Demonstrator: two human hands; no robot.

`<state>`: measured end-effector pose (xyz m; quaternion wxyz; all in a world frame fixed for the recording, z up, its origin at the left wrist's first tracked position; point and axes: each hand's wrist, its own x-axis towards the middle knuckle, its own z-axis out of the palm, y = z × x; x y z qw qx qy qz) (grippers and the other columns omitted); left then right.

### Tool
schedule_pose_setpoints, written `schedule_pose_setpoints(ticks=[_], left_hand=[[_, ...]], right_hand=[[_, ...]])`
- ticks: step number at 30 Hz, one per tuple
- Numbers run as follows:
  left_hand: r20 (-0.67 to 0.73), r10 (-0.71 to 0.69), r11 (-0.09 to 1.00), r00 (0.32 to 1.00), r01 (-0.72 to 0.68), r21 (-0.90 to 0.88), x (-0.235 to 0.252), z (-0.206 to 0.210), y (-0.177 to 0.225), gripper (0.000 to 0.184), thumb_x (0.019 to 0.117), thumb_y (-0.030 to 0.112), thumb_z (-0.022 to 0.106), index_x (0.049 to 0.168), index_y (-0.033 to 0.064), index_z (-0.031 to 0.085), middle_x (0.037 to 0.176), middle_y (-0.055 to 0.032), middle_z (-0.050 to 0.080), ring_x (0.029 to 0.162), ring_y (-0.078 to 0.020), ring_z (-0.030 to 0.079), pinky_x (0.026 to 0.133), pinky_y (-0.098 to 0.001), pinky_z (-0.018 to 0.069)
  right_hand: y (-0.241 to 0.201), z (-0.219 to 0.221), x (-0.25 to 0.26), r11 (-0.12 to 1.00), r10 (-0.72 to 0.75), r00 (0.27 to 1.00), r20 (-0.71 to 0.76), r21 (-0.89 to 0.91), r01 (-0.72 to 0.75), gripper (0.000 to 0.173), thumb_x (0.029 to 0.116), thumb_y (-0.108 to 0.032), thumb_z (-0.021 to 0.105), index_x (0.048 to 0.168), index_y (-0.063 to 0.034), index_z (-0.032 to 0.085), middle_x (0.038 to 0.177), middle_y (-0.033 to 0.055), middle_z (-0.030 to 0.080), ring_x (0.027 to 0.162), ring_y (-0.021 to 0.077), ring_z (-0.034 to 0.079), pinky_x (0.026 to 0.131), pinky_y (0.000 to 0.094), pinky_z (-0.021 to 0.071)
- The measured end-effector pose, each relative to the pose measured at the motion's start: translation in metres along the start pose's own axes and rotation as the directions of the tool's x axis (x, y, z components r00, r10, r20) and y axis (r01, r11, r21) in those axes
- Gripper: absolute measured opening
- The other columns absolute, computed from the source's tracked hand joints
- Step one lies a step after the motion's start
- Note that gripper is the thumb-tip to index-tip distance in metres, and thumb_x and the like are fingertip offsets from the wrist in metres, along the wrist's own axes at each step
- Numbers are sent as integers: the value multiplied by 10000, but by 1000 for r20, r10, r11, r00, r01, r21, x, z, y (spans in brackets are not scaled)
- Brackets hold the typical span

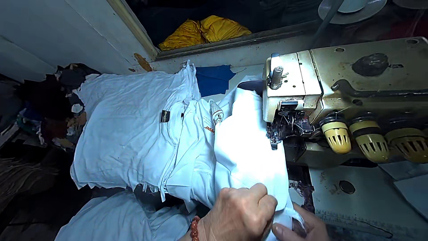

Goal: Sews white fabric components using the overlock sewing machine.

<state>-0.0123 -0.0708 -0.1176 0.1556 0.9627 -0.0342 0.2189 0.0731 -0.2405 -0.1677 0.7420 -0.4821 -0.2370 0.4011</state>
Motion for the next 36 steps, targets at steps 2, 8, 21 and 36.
schedule_pose_setpoints(ticks=[2, 8, 21, 36], left_hand=[[-16, -10, 997, 1000, 12, 79, 14, -1, -6, 176, 942, 120, 590, 844, 102, 735, 711, -17, 644, 523, -108, 579, 412, -241, 416], [-43, -59, 975, 997, 67, 211, 48, -6, -15, 174, 926, 123, 629, 796, 107, 743, 687, 5, 597, 518, -93, 555, 406, -235, 397], [-67, -129, 918, 989, 144, 370, 78, 7, -6, 248, 877, 175, 655, 645, 93, 626, 565, -6, 480, 428, -130, 508, 353, -264, 355], [215, -769, 639, 601, 731, 241, -90, -31, -45, 434, 948, 219, 669, 1327, 8, 653, 789, -144, 715, 665, -363, 687, 649, -605, 544]], right_hand=[[-7, 6, 15, 1000, -21, 998, -57, 5, 21, 372, 832, 103, 667, 1115, -138, 661, 885, -135, 755, 772, -28, 700, 721, 188, 592], [-3, 20, 47, 993, -50, 987, -153, 98, 66, 203, 882, 107, 612, 945, -67, 696, 798, -33, 751, 708, 39, 718, 674, 230, 614], [-3, 30, 52, 994, -82, 979, -187, 58, 95, 271, 898, 104, 562, 912, -127, 703, 838, -102, 739, 791, -30, 689, 744, 187, 584], [6, 29, 61, 993, -113, 974, -195, -42, 107, 240, 996, -34, 517, 869, -71, 716, 740, -25, 716, 677, 38, 699, 627, 206, 595]])
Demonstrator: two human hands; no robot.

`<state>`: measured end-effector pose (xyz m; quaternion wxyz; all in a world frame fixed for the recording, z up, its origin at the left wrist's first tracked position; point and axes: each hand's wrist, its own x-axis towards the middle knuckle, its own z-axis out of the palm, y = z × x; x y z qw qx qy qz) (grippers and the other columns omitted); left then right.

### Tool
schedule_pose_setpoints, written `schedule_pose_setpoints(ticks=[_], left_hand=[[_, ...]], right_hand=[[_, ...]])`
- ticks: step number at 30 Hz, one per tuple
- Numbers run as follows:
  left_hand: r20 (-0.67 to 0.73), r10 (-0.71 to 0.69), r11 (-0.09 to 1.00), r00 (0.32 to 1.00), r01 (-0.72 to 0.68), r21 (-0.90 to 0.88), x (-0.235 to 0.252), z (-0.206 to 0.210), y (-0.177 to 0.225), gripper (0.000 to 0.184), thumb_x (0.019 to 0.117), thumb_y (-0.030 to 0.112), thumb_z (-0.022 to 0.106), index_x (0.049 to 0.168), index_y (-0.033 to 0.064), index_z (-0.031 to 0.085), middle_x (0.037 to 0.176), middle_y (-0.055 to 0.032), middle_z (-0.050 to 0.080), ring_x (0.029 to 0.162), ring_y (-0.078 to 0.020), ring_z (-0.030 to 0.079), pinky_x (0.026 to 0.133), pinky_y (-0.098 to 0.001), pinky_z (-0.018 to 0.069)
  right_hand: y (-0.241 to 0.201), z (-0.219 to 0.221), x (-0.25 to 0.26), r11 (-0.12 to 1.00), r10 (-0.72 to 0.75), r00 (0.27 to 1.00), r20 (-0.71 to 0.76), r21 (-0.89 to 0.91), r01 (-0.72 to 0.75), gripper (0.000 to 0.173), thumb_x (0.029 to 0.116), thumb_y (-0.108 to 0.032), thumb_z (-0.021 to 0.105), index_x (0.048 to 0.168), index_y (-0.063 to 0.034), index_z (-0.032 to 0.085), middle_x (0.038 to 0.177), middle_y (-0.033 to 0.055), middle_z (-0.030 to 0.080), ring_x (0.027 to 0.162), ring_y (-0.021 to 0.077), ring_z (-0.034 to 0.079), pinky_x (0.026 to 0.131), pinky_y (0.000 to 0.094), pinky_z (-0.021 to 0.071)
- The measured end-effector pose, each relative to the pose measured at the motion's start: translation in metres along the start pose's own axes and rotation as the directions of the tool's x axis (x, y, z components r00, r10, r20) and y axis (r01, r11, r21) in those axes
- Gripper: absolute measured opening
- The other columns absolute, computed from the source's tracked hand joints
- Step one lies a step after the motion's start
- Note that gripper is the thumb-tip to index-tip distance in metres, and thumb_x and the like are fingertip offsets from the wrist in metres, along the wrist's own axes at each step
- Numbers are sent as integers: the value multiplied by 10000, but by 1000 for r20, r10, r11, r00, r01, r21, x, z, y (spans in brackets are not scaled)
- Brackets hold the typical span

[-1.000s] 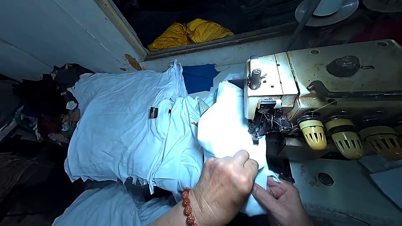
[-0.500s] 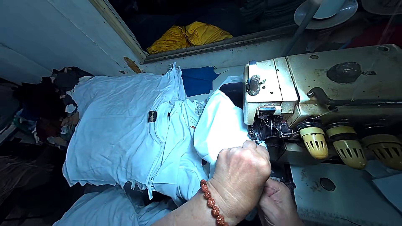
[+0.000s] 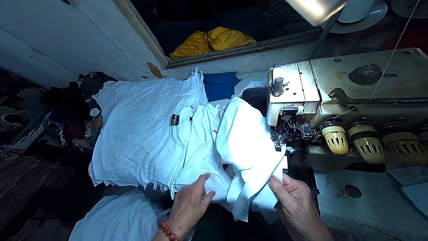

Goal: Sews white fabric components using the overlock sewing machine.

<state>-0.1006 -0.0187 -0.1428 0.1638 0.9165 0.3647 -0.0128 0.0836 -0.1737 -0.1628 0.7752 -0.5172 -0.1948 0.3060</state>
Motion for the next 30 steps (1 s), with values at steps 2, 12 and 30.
schedule_pose_setpoints(ticks=[2, 12, 30], left_hand=[[-167, 42, 999, 985, -42, 5, -12, 32, -30, 244, 932, 152, 625, 1087, -9, 724, 694, -131, 685, 596, -331, 693, 569, -561, 562], [-653, -167, 969, 739, -1, -248, 53, -128, -68, 274, 1017, 53, 537, 1216, -133, 564, 1033, -267, 663, 871, -269, 656, 829, -460, 547], [-604, 293, 848, 741, -493, -193, 62, 2, 50, 221, 886, 286, 733, 1014, 108, 765, 921, 57, 751, 917, -33, 686, 1032, -363, 473]], right_hand=[[3, -1, 0, 994, -73, 997, 2, -76, 73, 217, 982, -38, 531, 860, -73, 707, 728, -46, 700, 663, 8, 676, 614, 172, 570], [-17, -38, -53, 980, -105, 833, 543, -85, 179, 83, 946, -50, 667, 915, 7, 719, 864, -24, 745, 856, -67, 663, 799, 161, 551], [25, -71, -64, 843, -181, 977, 116, -493, 215, 283, 955, -182, 702, 1113, 51, 675, 1037, 93, 673, 924, 20, 667, 798, 181, 583]])
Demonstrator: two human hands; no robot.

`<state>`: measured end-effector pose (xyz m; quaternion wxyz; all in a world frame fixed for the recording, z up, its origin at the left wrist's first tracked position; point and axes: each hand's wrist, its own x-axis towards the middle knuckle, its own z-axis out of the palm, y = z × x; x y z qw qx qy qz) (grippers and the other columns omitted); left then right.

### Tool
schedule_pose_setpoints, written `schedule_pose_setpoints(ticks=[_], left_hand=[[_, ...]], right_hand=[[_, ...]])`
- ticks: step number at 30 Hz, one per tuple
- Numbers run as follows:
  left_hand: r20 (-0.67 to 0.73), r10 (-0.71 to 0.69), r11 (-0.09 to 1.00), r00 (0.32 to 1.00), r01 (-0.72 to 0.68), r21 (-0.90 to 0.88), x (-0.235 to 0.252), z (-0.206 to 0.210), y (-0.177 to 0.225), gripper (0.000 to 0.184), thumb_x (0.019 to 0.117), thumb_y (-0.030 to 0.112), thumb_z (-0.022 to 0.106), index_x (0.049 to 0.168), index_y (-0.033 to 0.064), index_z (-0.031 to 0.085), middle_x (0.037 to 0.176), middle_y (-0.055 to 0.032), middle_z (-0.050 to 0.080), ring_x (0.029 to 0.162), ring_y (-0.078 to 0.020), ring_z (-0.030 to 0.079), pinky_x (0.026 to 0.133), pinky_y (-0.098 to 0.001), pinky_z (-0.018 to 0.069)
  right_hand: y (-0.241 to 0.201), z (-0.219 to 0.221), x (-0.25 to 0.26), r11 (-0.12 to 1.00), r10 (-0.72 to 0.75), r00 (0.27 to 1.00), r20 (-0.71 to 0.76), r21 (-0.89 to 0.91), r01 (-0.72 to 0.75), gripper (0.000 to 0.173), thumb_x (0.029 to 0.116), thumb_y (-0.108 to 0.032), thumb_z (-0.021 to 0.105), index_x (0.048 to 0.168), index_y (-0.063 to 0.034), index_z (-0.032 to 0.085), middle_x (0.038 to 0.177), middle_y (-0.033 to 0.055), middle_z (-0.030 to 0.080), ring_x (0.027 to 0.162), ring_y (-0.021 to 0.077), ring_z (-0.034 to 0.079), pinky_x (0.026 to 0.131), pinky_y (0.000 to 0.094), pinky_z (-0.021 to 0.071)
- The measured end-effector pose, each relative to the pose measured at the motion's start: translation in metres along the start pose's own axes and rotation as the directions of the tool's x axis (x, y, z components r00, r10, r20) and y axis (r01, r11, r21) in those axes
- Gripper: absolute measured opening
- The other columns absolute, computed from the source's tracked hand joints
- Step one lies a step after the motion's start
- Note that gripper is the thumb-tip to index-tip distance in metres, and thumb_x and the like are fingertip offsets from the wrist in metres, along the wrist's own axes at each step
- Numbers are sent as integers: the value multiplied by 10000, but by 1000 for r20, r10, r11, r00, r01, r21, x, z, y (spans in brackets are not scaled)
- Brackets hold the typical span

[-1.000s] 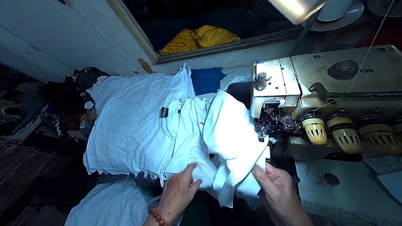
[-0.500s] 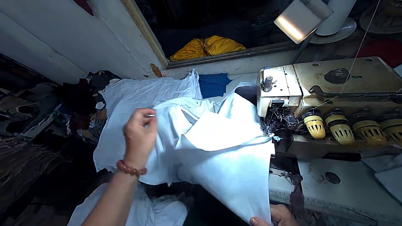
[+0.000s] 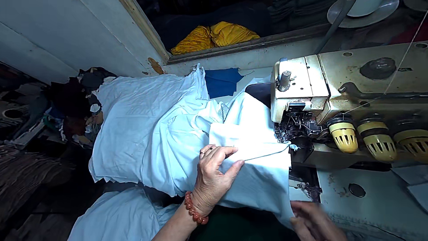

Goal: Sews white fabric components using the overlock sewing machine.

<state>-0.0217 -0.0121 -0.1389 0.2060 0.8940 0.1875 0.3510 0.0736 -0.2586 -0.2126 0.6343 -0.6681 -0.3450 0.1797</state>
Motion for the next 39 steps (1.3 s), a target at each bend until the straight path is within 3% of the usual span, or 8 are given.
schedule_pose_setpoints(ticks=[7, 11, 14, 18, 23, 32, 35, 39], left_hand=[[-6, 9, 992, 1000, -8, 129, 18, 8, 16, 315, 863, 352, 737, 1069, 115, 762, 982, 27, 724, 919, -96, 663, 892, -374, 513], [22, 12, 990, 1000, -15, 141, 22, -3, 7, 157, 862, 125, 633, 898, 142, 785, 884, 58, 744, 894, -54, 688, 983, -367, 492], [139, 46, 999, 989, -45, -10, 25, -27, 3, 172, 889, 106, 595, 873, 131, 765, 845, 87, 734, 890, 0, 690, 1057, -323, 498], [304, 336, 937, 891, -283, -204, 29, -54, 26, 186, 972, 161, 549, 871, 130, 701, 787, 34, 686, 797, -37, 642, 1077, -327, 415], [478, 405, 913, 780, -377, -158, 17, -33, 60, 171, 966, 115, 580, 857, 139, 710, 733, -7, 627, 720, -160, 590, 1050, -416, 372], [331, 300, 938, 895, -340, 70, 47, 26, 64, 159, 868, 176, 603, 780, 135, 728, 693, 31, 625, 666, -116, 610, 675, -318, 466], [338, 255, 939, 906, -316, 138, 47, 18, 62, 151, 857, 166, 590, 814, 155, 734, 723, 46, 623, 685, -101, 604, 731, -344, 464], [335, 260, 949, 906, -304, 85, 35, -4, 51, 208, 894, 165, 549, 798, 155, 733, 717, 49, 626, 704, -78, 595, 910, -371, 433]], right_hand=[[-7, 16, 46, 983, -15, 990, -137, 178, 40, 268, 976, -241, 668, 1111, -10, 683, 1116, -15, 677, 1012, -2, 657, 883, 185, 577], [-22, 19, 50, 955, 96, 993, -73, 289, -72, 269, 961, -139, 634, 1173, 23, 597, 987, -95, 698, 820, -55, 650, 736, 152, 570], [-23, 17, 42, 932, 119, 993, 22, 343, -120, 306, 960, -97, 628, 1236, 22, 566, 990, -109, 737, 848, -35, 684, 767, 182, 584], [-31, 13, 30, 902, 181, 981, 65, 386, -192, 251, 917, 66, 617, 1138, -41, 666, 880, -100, 773, 773, -13, 715, 724, 196, 603], [-29, 5, 27, 884, 148, 986, 71, 438, -165, 208, 924, 16, 644, 996, -151, 745, 827, -117, 748, 716, -42, 672, 668, 164, 566], [-37, 22, 77, 947, 56, 991, -124, 320, -13, 142, 860, 25, 641, 801, -95, 689, 625, -130, 619, 542, -82, 531, 507, 103, 455], [-39, 18, 77, 955, 78, 990, -120, 293, -40, 170, 882, 26, 625, 777, -95, 681, 610, -130, 594, 528, -82, 507, 497, 100, 434], [-44, 4, 65, 905, 157, 988, -3, 402, -143, 215, 895, 84, 609, 987, -77, 718, 783, -98, 743, 671, -24, 677, 622, 161, 573]])
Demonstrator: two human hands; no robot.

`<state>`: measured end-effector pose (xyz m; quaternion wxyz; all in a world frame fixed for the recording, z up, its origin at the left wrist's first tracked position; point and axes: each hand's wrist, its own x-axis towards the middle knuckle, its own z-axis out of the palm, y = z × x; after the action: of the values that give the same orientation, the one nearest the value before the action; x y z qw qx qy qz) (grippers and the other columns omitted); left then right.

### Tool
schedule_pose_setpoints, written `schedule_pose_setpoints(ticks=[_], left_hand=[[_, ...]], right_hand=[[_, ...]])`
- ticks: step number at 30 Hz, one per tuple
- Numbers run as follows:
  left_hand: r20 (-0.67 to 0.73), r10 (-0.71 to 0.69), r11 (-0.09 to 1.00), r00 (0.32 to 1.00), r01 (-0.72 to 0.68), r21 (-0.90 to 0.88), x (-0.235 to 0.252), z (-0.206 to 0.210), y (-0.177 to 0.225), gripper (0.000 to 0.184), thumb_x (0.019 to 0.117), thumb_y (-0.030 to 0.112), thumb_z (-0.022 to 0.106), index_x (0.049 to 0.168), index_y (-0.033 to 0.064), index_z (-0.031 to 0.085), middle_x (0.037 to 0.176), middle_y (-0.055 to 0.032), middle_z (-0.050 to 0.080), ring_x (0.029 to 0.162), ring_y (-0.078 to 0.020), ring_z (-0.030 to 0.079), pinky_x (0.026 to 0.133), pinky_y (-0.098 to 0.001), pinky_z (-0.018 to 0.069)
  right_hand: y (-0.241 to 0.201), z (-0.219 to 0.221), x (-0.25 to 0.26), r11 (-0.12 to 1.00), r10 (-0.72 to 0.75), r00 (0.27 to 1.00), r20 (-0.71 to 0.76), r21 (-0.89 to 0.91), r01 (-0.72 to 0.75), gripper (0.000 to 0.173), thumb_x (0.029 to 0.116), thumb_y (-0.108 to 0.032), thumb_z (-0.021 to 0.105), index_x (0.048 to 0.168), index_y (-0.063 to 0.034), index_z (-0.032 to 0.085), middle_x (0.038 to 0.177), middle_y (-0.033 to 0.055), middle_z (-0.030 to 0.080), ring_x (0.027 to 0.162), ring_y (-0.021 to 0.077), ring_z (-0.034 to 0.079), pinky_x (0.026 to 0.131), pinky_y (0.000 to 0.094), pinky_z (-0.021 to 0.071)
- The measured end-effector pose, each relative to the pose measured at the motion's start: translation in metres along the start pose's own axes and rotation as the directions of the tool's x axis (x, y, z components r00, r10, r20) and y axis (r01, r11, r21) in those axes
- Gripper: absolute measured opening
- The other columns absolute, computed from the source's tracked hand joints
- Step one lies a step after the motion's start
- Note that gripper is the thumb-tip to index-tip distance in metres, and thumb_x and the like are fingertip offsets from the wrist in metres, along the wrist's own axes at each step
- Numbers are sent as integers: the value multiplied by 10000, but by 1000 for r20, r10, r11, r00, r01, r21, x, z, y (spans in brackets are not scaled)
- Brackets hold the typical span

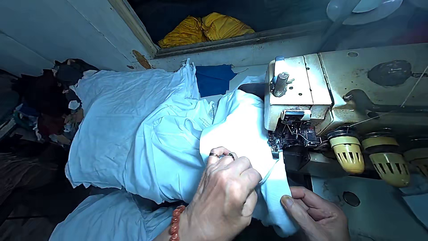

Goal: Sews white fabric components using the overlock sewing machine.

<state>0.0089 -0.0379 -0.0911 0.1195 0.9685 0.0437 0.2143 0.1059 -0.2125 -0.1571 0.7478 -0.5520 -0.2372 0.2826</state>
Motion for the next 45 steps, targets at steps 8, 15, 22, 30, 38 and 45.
schedule_pose_setpoints(ticks=[8, 15, 22, 30, 38, 45], left_hand=[[-14, 160, 982, 987, -160, -97, -5, 6, 13, 189, 952, 170, 573, 813, 154, 700, 687, 17, 605, 664, -121, 565, 948, -373, 406], [-54, 124, 992, 991, -121, 43, 17, 23, 10, 150, 904, 174, 652, 789, 138, 741, 680, 29, 622, 622, -95, 561, 843, -351, 426], [-96, 125, 991, 987, -120, 61, 16, 30, 6, 118, 909, 153, 662, 849, 149, 763, 766, 18, 641, 765, -128, 596, 920, -395, 417], [-164, 89, 996, 982, -88, 14, 24, 31, -10, 162, 902, 136, 654, 824, 116, 795, 993, -23, 787, 951, -153, 745, 1162, -611, 348], [-132, -218, 976, 967, 214, -48, 17, 19, -22, 134, 877, 148, 646, 869, 132, 779, 956, 13, 689, 858, -95, 653, 707, -249, 561], [174, -129, 768, 976, 209, -606, -43, 11, 16, 138, 925, 18, 630, 948, 2, 765, 853, -100, 722, 815, -112, 682, 759, -211, 554]], right_hand=[[-1, -1, -6, 993, 20, 999, 26, 114, -23, 349, 868, 137, 633, 1168, -26, 706, 916, -38, 792, 776, 42, 741, 732, 222, 626], [12, 18, 2, 995, -61, 998, -35, 80, 63, 250, 850, 118, 638, 1005, -45, 747, 826, -83, 754, 725, -20, 688, 682, 179, 594], [18, 31, 4, 990, -72, 995, -69, 113, 80, 205, 885, 87, 629, 910, -83, 741, 763, -99, 726, 653, -20, 664, 603, 176, 581], [21, 46, 11, 990, -144, 988, 55, 15, 144, 129, 925, 68, 574, 932, 36, 698, 734, -22, 714, 641, 26, 686, 601, 204, 605], [7, 39, 18, 932, -218, 965, 147, -262, 250, 154, 1006, -59, 577, 1018, 38, 696, 766, 25, 736, 658, 40, 708, 606, 193, 611], [5, -5, 20, 776, -287, 906, 312, -478, 411, 260, 1032, -116, 524, 939, 8, 733, 815, 87, 737, 754, 36, 682, 700, 172, 549]])
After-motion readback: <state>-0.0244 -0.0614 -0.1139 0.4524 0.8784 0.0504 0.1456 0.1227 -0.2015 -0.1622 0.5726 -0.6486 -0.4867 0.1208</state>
